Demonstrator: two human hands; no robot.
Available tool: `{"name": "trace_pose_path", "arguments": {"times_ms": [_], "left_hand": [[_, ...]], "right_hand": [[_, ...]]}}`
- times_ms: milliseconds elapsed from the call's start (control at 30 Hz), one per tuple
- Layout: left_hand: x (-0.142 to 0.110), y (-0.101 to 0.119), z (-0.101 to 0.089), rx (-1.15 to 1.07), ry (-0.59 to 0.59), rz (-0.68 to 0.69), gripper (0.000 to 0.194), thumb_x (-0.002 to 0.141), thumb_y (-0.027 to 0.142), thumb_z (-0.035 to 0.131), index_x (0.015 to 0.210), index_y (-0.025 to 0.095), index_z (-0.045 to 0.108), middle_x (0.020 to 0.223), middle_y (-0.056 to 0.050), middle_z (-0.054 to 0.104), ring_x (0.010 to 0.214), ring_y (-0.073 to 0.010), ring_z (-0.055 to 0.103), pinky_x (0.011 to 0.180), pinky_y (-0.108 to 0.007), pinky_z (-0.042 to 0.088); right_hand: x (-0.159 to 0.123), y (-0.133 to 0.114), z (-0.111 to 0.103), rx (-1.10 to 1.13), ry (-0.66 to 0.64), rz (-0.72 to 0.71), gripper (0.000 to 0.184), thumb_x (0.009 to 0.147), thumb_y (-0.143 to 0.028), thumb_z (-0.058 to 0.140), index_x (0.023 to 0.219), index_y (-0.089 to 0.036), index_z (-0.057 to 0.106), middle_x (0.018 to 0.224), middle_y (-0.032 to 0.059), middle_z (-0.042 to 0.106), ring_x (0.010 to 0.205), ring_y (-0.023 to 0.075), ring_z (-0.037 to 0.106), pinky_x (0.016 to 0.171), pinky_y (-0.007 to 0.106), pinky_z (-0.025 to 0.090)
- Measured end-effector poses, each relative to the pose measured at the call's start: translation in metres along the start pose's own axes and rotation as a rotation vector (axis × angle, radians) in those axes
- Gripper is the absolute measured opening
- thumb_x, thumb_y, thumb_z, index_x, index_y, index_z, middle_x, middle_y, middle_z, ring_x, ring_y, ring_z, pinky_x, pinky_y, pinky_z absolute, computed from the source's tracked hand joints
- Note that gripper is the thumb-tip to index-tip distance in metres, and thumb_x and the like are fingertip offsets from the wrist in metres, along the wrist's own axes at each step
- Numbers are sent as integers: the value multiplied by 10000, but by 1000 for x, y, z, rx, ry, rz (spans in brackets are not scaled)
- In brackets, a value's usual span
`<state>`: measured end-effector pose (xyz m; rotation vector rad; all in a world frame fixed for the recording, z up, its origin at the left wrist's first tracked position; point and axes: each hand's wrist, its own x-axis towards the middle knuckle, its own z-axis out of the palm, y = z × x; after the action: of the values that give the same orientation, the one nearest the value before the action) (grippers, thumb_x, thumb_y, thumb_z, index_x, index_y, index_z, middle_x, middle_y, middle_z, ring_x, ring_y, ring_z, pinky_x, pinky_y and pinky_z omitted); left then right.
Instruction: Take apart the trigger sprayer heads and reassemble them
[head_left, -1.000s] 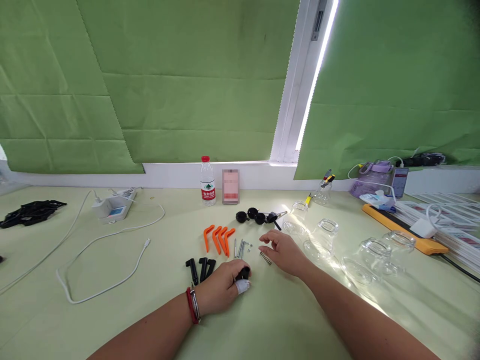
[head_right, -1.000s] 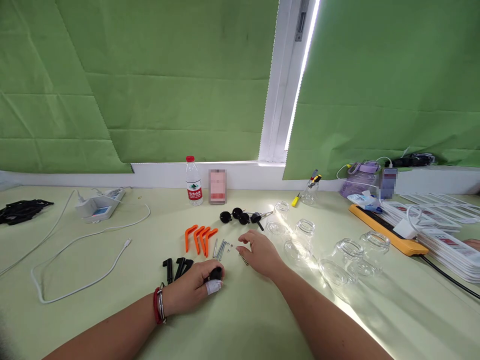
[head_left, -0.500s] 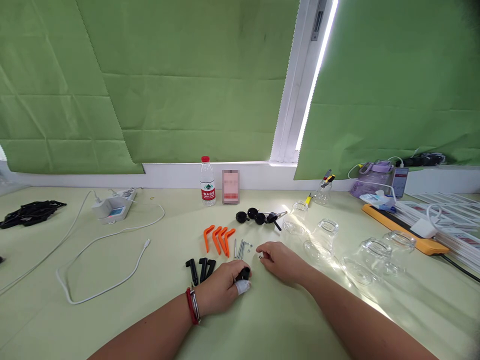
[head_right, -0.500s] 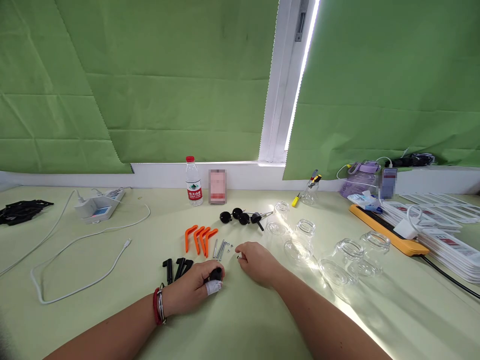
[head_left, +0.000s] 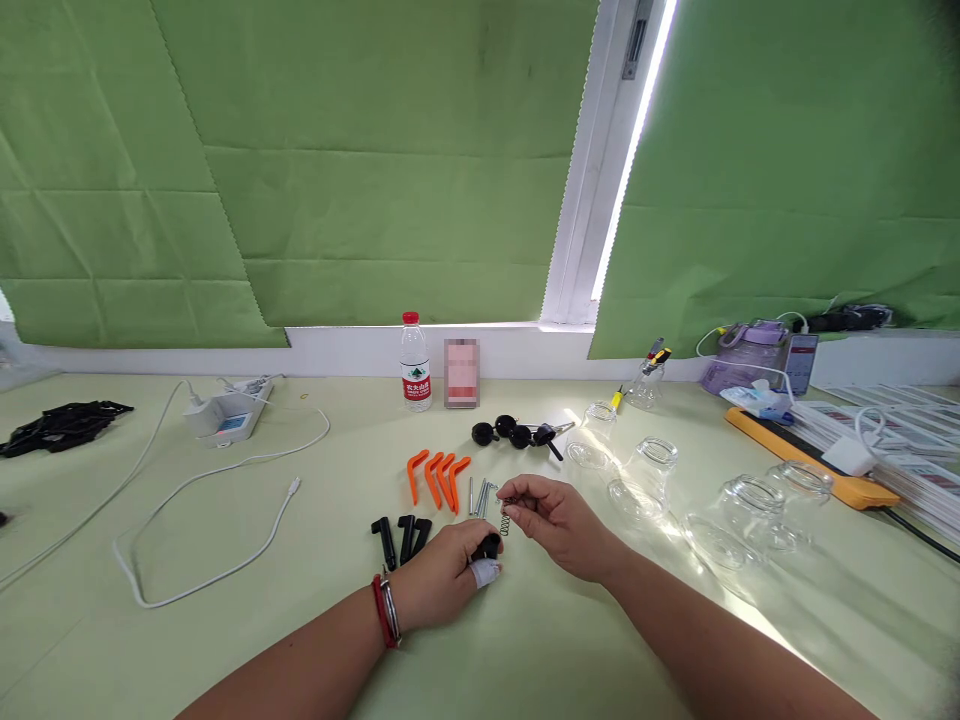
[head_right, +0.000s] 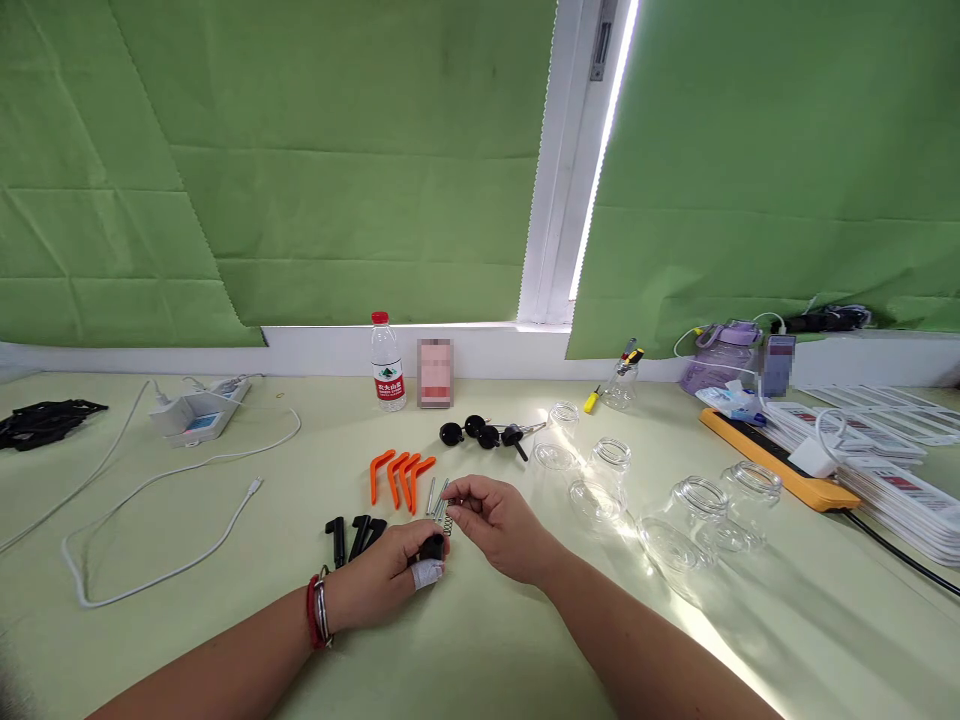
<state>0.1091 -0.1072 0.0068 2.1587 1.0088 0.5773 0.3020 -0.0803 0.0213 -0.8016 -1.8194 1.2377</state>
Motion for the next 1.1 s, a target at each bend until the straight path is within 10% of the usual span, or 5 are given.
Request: {"name": "trace_pose_path", "arguments": {"times_ms": [1100], "left_hand": [[0, -4, 2, -27, -15, 47, 156, 828, 220, 468, 964, 198, 542, 911, -18, 579, 808, -164, 505, 738, -274, 414]], "right_hand": [[-4, -4, 5, -323, -161, -276, 200, 824, -162, 522, 953, -213, 667, 871, 49, 580, 681, 117, 516, 583, 231, 417]]}}
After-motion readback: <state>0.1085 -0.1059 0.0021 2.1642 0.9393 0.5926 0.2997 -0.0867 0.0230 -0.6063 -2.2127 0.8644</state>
